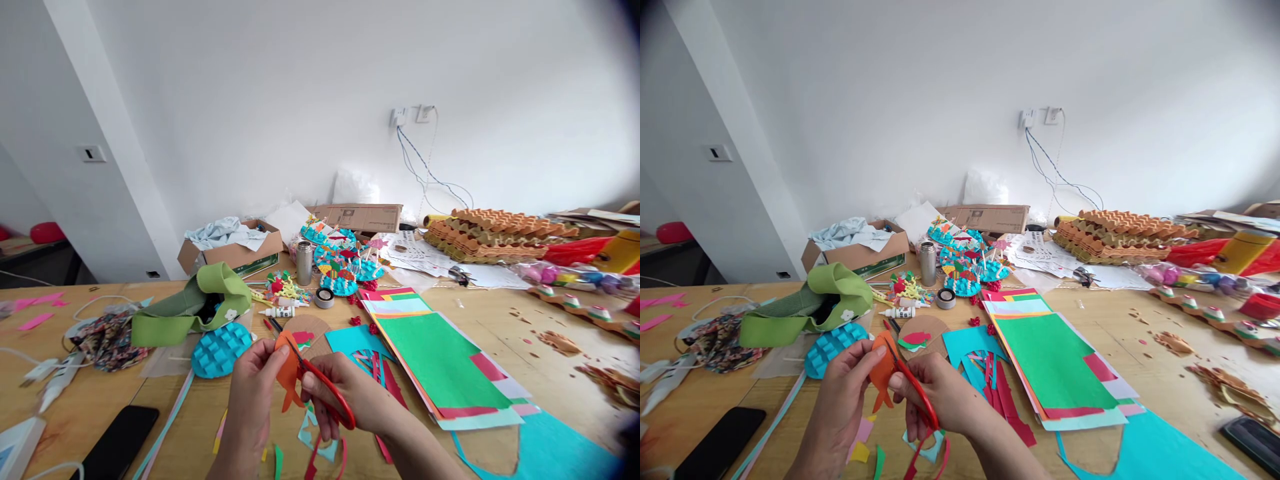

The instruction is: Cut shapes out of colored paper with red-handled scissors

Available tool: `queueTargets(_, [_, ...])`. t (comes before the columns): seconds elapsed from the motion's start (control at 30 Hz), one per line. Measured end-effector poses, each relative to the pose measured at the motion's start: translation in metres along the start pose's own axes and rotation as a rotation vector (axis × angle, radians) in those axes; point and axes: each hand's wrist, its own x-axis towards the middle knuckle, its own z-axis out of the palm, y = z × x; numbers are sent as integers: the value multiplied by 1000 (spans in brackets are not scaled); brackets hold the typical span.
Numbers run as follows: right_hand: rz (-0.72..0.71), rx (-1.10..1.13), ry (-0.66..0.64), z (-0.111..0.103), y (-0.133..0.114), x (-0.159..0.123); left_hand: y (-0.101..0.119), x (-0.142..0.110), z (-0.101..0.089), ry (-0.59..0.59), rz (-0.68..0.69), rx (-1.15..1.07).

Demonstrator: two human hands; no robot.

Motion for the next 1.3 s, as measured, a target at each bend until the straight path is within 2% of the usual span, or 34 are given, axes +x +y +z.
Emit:
queueTargets(0.4, [1, -3, -8, 0, 2, 1, 4, -1, 0, 51, -21, -34])
queueTargets(0.8, [0, -34, -9, 0, -1, 0, 2, 1, -1, 33, 1, 1])
queueTargets(1.3, [0, -12, -8, -1, 1, 0, 1, 2, -2, 30, -40, -24])
